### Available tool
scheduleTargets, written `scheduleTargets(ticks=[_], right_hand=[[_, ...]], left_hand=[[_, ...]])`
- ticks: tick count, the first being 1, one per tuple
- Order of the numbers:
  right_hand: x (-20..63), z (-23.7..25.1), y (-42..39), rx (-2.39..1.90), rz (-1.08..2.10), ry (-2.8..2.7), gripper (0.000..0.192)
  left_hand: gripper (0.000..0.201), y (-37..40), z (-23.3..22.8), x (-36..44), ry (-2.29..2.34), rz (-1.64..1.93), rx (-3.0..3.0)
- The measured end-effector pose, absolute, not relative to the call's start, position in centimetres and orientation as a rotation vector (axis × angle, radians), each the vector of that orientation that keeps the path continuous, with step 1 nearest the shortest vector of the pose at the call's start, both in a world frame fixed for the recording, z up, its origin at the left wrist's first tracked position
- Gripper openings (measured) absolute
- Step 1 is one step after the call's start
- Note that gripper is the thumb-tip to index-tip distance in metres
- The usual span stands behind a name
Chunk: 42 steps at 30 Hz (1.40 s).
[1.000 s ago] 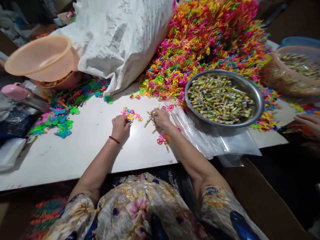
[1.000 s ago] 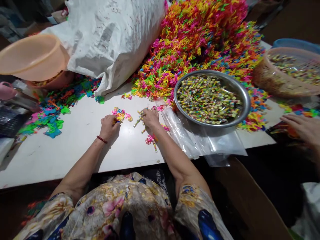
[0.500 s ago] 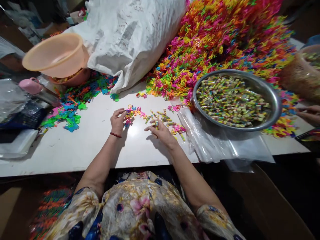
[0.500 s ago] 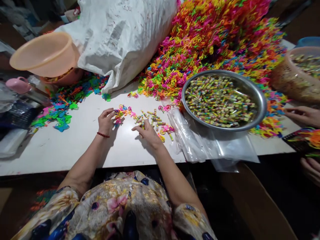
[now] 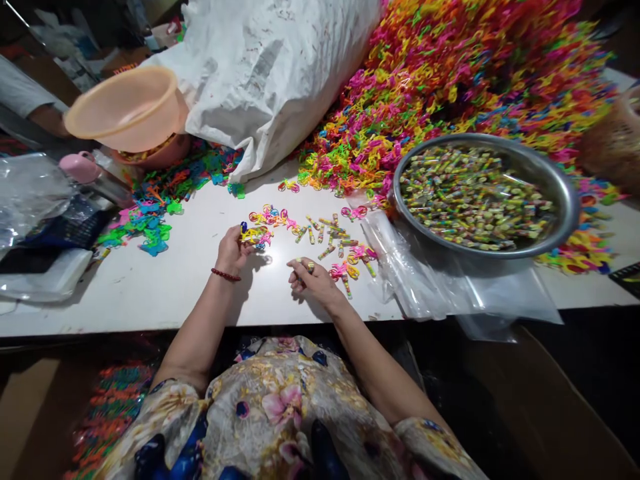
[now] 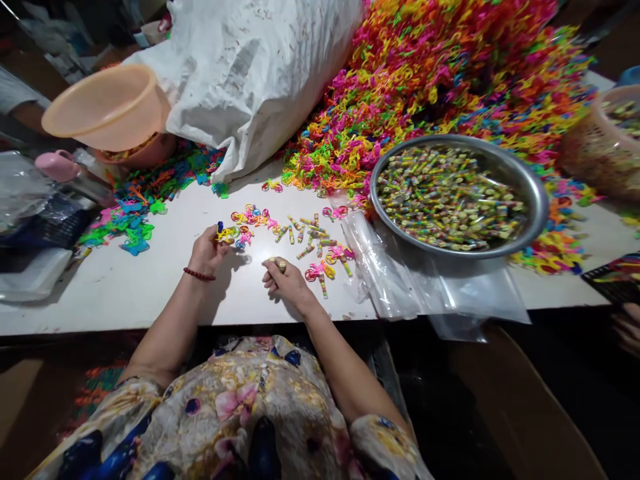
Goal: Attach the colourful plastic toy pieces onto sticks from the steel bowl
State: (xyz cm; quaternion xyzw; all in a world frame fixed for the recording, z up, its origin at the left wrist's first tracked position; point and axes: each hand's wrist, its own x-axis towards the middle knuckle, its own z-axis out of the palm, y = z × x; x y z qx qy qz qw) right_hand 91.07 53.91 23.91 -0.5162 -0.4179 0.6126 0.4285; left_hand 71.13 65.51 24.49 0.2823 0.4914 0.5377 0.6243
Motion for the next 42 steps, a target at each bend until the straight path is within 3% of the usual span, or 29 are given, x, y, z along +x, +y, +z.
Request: scheduleTargets(ticks=[9,26,42], right_hand=[[89.8,24.3,52.6,-1.326,1.341,-1.135,0.048],[90.2,23.2,50.5,-1.343,1.035,-1.236,0.032],[90.8,22.8,50.1,-1.416,0.816,-1.441,0.023]], left_hand=[[0.026,59.1,26.2,72.7,0.939,0.976,0.608],[0.048,55.0,24.2,76.3,0.883,1.027,0.847],[0.039,54.7,23.1,76.4,1.013,1.047,1.031]])
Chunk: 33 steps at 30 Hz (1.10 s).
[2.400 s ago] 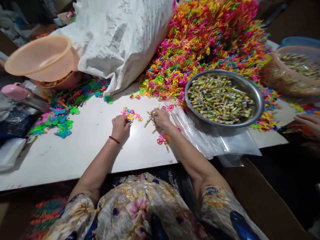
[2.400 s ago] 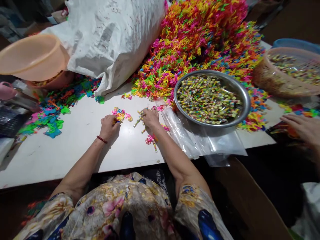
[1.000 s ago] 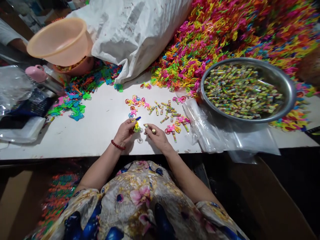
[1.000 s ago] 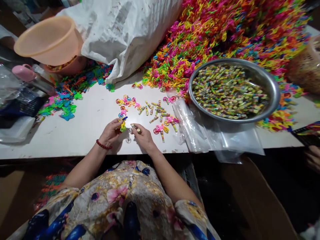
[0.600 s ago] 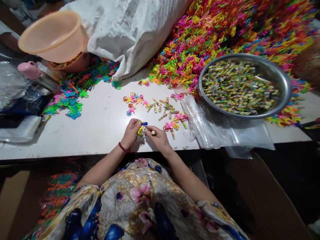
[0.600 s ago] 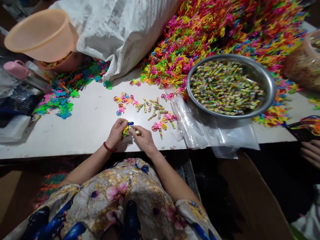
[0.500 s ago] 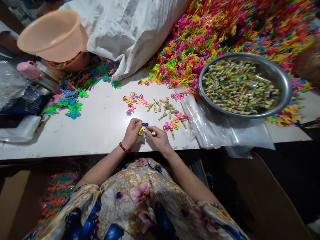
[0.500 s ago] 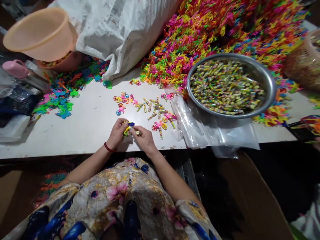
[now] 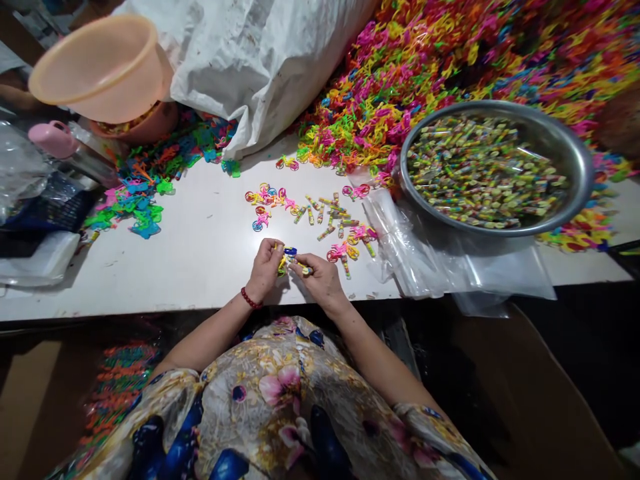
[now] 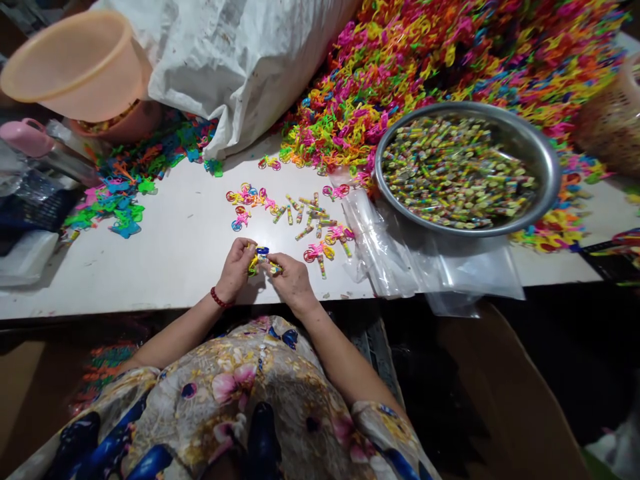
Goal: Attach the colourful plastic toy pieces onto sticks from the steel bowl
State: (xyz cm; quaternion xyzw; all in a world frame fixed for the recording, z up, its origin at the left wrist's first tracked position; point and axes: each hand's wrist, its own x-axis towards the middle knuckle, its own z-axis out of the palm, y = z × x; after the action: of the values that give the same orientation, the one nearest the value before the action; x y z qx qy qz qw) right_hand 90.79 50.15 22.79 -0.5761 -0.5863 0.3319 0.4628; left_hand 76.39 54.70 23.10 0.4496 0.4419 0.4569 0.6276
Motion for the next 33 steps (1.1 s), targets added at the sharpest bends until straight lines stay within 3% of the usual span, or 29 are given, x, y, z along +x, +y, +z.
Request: scheduleTargets(ticks=[15,23,28,30,33], right_hand=[[90.5,23.3,49.1,-1.302,0.552,-1.625,0.019],[91.5,22.6,48.5,-1.396,0.667,-1.629,0.022],[94.2,22.2,48.9,-1.526,0.479,-1.48,0.026],[94.9,22.2,49.0,-1.56,0.433,-1.422,0.028],[94.6,22.4,48.9,-1.548,0.656,-1.385,0.026]], left_hand=[[0.021,55.4,23.3,76.6,1.186,0.855,1.102],[0.01,55.3,21.4,78.3,1.124,0.874,1.181],[0.013,59.2,22.3,76.9,1.453,1.09,1.46],[0.024,61.5,22.6,75.7,1.528,1.164,1.61],[0.037,64.2,22.4,74.4,1.541,1.082,1.703]])
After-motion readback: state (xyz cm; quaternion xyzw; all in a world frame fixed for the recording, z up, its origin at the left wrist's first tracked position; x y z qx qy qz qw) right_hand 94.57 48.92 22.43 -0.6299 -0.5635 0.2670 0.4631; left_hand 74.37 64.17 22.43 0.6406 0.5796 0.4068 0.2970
